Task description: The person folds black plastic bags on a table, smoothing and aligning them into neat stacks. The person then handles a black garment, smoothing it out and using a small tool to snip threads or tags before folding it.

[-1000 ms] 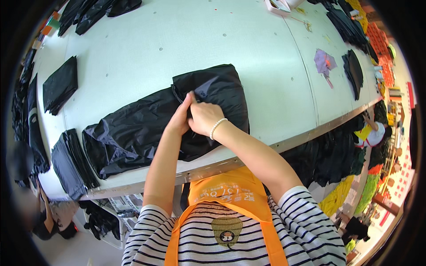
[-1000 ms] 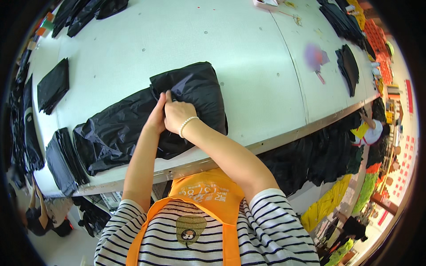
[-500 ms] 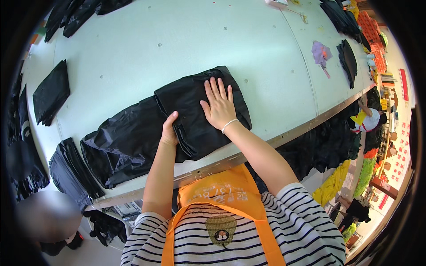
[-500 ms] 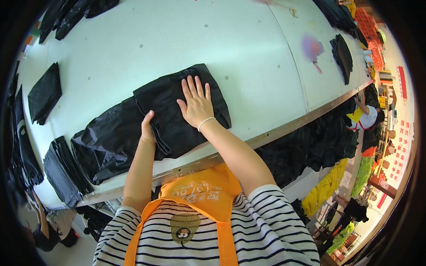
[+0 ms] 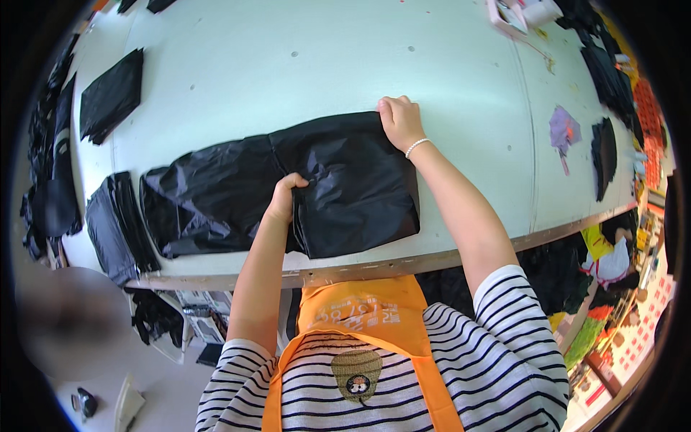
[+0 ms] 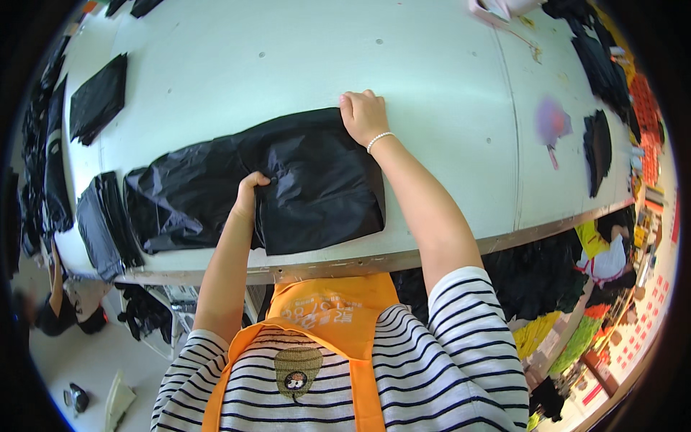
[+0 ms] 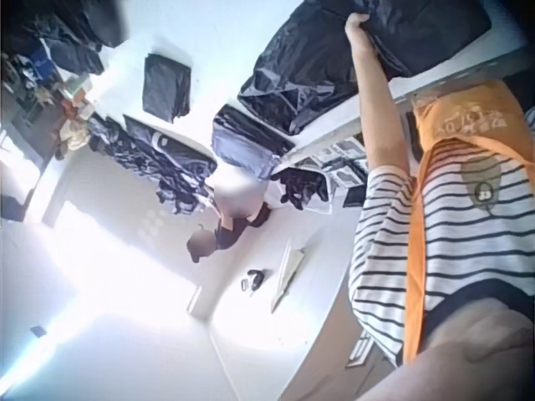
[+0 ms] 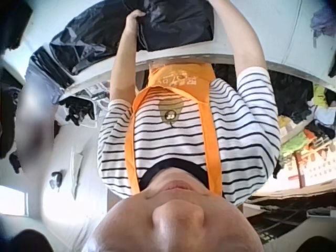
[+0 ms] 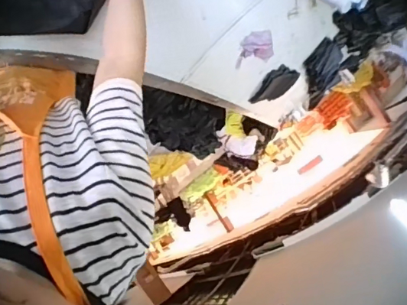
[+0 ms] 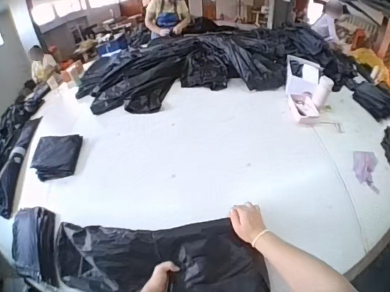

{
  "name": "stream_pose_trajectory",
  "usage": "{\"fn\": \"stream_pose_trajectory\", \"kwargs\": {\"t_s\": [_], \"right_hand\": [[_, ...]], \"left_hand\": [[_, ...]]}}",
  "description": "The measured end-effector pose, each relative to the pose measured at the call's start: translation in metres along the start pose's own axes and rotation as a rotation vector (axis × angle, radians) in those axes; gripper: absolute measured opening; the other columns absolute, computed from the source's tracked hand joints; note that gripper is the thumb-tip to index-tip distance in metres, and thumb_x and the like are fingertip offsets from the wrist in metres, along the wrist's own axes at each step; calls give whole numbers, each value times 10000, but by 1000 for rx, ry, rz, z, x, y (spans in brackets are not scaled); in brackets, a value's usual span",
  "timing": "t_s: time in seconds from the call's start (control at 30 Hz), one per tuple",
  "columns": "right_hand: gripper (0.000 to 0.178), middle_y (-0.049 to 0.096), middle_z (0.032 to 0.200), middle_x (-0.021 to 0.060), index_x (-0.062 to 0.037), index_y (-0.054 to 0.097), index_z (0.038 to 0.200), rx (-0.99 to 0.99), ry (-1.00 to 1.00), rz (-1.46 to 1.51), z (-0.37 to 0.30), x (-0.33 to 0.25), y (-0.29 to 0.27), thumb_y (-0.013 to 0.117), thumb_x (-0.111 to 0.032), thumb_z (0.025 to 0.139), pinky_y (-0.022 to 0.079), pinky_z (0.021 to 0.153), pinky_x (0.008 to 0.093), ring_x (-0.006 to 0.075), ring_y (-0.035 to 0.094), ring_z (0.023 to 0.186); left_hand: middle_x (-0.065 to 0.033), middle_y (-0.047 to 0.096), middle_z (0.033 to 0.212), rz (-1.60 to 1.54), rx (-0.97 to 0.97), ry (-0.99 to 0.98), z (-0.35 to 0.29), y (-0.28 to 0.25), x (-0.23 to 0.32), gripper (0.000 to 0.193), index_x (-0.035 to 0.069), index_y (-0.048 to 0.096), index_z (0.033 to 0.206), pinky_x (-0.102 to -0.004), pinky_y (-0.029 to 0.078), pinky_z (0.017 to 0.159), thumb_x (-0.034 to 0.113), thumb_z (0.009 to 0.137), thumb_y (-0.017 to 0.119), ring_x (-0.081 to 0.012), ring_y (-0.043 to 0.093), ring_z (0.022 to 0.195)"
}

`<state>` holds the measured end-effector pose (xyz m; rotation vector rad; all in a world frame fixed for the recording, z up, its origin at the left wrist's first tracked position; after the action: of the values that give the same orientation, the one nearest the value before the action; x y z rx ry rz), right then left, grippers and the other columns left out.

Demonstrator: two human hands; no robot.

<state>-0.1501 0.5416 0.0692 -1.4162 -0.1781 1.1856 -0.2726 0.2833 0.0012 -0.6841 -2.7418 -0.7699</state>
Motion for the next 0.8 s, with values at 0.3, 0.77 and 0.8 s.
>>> {"fn": "stream_pose_trajectory", "kwargs": {"t_s": [0.3,0.77,0.8], "right_hand": [[383,475,1318,136,-123,552,1212,159,-152,-82,-31,-53,-28,538,-350,903,328,967,516,405,404,1209],[629,182,1541,124,-281,433,1388,-256,-214,-175,-109,-107,11,574,-542,833,204,1081,586,445,189,1374],[628,185,1540,126,-279,431,1389,-254,-234,-163,-109,-111,12,576,-535,834,206,1080,586,449,192,1372]], "left_hand": [[-103,671,748,-128,8,38,-5,35,10,281,29,660,799,-329,532,677,295,795,569,-236,630,653],[-93,376,1463,1881,1150,1201,-140,-67,116,650,123,445,1379,-524,183,1104,501,860,545,-318,289,1371],[-93,372,1465,1718,1169,1000,-128,-121,120,664,123,437,1384,-525,179,1106,526,864,521,-317,284,1374]]}}
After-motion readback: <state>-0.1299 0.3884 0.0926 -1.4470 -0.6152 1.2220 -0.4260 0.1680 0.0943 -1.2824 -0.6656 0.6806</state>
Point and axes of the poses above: each hand's wrist, its own z-axis towards the middle knuckle, its own y-axis out of the palm, x = y × z, the point moved 5 cm from there along z, towards the middle knuckle
